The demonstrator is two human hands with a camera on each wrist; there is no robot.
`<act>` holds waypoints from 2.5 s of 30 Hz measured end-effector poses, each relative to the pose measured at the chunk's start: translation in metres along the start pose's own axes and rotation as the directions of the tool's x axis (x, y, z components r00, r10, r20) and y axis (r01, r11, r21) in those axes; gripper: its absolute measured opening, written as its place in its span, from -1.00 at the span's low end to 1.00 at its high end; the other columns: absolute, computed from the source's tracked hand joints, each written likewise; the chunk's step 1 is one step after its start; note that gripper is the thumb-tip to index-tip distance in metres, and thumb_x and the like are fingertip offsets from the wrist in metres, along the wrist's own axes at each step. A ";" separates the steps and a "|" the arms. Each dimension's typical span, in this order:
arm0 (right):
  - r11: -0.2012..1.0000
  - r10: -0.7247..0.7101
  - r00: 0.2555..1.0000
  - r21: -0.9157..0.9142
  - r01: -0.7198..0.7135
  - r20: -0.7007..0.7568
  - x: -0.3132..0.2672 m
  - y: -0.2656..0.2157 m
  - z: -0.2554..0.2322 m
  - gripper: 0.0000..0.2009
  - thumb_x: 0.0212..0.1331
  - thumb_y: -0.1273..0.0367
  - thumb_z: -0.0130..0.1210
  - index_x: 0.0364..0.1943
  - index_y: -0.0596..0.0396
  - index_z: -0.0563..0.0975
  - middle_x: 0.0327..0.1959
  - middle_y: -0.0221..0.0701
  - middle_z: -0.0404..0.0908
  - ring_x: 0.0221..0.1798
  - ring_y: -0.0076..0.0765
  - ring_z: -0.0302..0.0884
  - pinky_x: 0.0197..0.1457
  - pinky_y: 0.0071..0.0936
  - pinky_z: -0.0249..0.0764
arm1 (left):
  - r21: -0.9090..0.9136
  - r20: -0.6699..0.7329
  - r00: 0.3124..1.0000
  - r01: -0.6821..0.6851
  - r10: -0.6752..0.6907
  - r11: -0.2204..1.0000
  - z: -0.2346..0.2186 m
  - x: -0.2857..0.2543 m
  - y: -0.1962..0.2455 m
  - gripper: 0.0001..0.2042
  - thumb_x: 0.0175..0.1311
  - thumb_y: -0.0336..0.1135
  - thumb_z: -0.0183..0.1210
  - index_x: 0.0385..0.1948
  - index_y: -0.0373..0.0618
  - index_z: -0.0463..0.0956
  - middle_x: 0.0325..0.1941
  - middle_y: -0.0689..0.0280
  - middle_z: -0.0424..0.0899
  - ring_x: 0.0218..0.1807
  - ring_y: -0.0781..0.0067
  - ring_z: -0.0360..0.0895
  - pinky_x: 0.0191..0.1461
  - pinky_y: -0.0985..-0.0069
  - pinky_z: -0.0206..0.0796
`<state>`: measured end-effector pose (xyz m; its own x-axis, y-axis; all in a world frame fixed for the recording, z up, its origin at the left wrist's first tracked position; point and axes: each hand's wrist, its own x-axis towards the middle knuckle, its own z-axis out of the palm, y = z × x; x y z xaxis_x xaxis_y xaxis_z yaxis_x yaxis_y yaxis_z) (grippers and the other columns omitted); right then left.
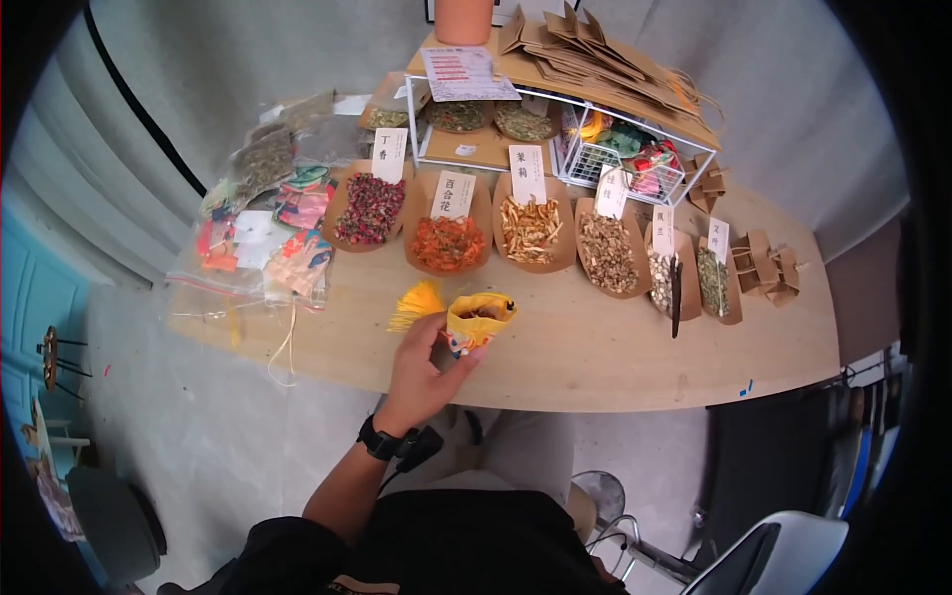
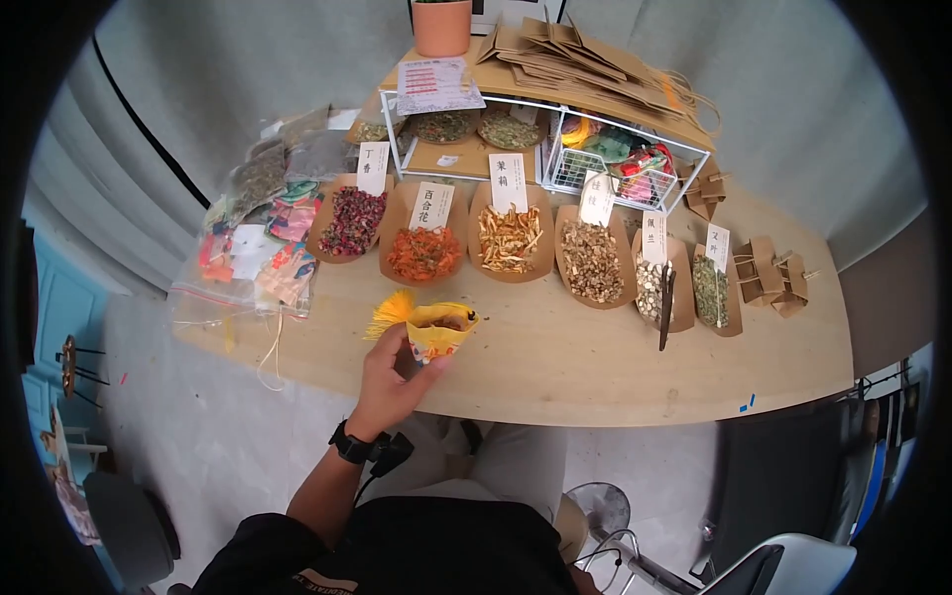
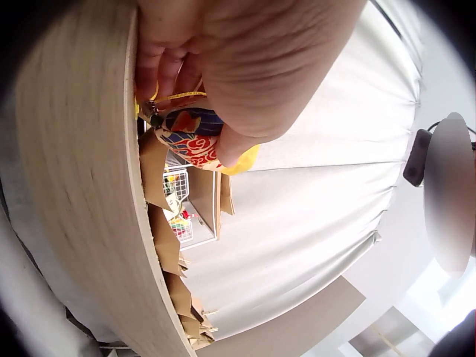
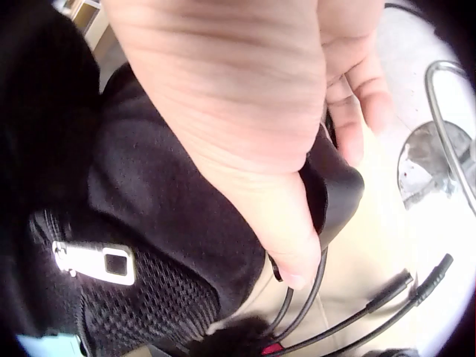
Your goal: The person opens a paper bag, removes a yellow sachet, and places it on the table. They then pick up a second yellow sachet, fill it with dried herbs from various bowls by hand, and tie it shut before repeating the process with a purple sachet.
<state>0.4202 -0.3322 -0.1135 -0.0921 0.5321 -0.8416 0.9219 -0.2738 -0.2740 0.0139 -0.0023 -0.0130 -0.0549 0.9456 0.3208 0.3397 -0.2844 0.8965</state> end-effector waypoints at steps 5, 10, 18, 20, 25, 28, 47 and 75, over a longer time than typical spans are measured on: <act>0.997 0.025 0.999 -0.077 -0.028 -0.046 0.012 -0.006 0.014 -0.47 -0.05 0.20 0.31 0.10 -0.12 0.52 -0.04 -0.27 0.64 -0.08 -0.03 0.65 -0.07 -0.17 0.57 | 0.028 0.020 0.999 -0.028 0.028 0.999 -0.001 0.001 0.002 -0.58 0.06 -0.32 0.40 -0.07 -0.27 0.49 -0.20 0.19 0.58 -0.23 0.31 0.53 -0.13 0.47 0.38; 0.970 -0.040 0.990 -0.243 0.006 -0.138 0.024 -0.010 0.005 -0.49 -0.06 0.20 0.31 0.09 -0.14 0.54 -0.04 -0.28 0.65 -0.08 -0.05 0.65 -0.07 -0.17 0.57 | -0.003 -0.002 0.998 -0.059 0.059 0.998 0.000 -0.001 -0.004 -0.57 0.05 -0.32 0.41 -0.05 -0.27 0.49 -0.18 0.20 0.58 -0.22 0.33 0.52 -0.13 0.48 0.38; 0.969 -0.218 0.901 -0.196 0.153 -0.374 -0.014 -0.139 -0.165 -0.67 -0.05 0.06 0.36 -0.32 -0.04 0.67 -0.44 -0.34 0.69 -0.37 -0.20 0.67 -0.32 -0.29 0.54 | -0.065 0.037 0.999 -0.034 0.036 0.997 -0.002 -0.003 -0.005 -0.52 0.07 -0.44 0.38 0.08 -0.25 0.46 -0.02 0.20 0.58 0.04 0.34 0.51 0.11 0.48 0.33; 0.912 -0.384 0.787 -0.062 0.406 -0.483 -0.004 -0.186 -0.195 -0.76 -0.01 0.19 0.37 -0.34 0.01 0.66 -0.48 -0.36 0.67 -0.42 -0.21 0.65 -0.34 -0.34 0.52 | -0.088 0.035 0.996 -0.073 0.076 0.993 0.000 -0.002 -0.006 -0.49 0.04 -0.48 0.37 0.09 -0.23 0.46 0.00 0.14 0.58 0.08 0.24 0.50 0.14 0.44 0.33; 0.451 -0.538 0.019 -0.269 0.851 -0.843 0.041 -0.301 -0.248 -0.86 0.06 0.44 0.29 -0.27 0.05 0.66 -0.26 -0.32 0.63 -0.30 -0.14 0.61 -0.22 -0.36 0.53 | -0.158 0.122 0.990 -0.052 0.071 0.986 -0.005 -0.001 -0.010 -0.50 0.09 -0.51 0.32 0.13 -0.22 0.43 0.09 0.12 0.52 0.17 0.16 0.45 0.26 0.39 0.26; 0.408 -0.607 -0.134 -0.452 0.793 -0.783 0.052 -0.334 -0.268 -0.82 0.07 0.48 0.26 -0.20 0.10 0.66 -0.20 -0.28 0.63 -0.26 -0.22 0.62 -0.21 -0.38 0.54 | -0.135 0.151 0.983 -0.080 0.100 0.988 -0.009 0.000 -0.011 -0.51 0.12 -0.51 0.30 0.15 -0.22 0.42 0.11 0.12 0.49 0.18 0.15 0.44 0.27 0.38 0.25; -0.127 -0.417 0.515 0.610 0.782 -0.749 0.113 -0.363 -0.254 -0.77 0.35 0.46 0.02 0.05 0.16 0.44 -0.06 -0.39 0.50 -0.25 -0.56 0.63 -0.39 -0.63 0.61 | -0.127 0.148 0.988 0.051 -0.032 0.991 -0.001 -0.005 -0.002 -0.54 0.24 -0.55 0.21 0.17 -0.26 0.29 0.07 0.21 0.56 0.05 0.47 0.56 0.08 0.50 0.45; 0.142 -0.338 0.262 0.226 0.964 -0.904 0.097 -0.360 -0.348 -0.83 0.39 0.37 0.04 -0.13 0.19 0.58 -0.52 -0.62 0.53 -0.52 -0.83 0.36 -0.53 -0.77 0.21 | 0.049 0.038 0.920 -0.391 0.389 0.919 0.004 0.130 -0.016 -0.61 0.09 -0.39 0.29 0.02 -0.17 0.55 -0.13 0.16 0.72 -0.17 0.26 0.71 -0.16 0.46 0.51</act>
<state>0.2106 0.0973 0.0653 0.0049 0.9561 0.2929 -0.0424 0.2928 -0.9552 0.0048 0.1254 0.0128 0.1177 0.7655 0.6326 0.3793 -0.6234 0.6838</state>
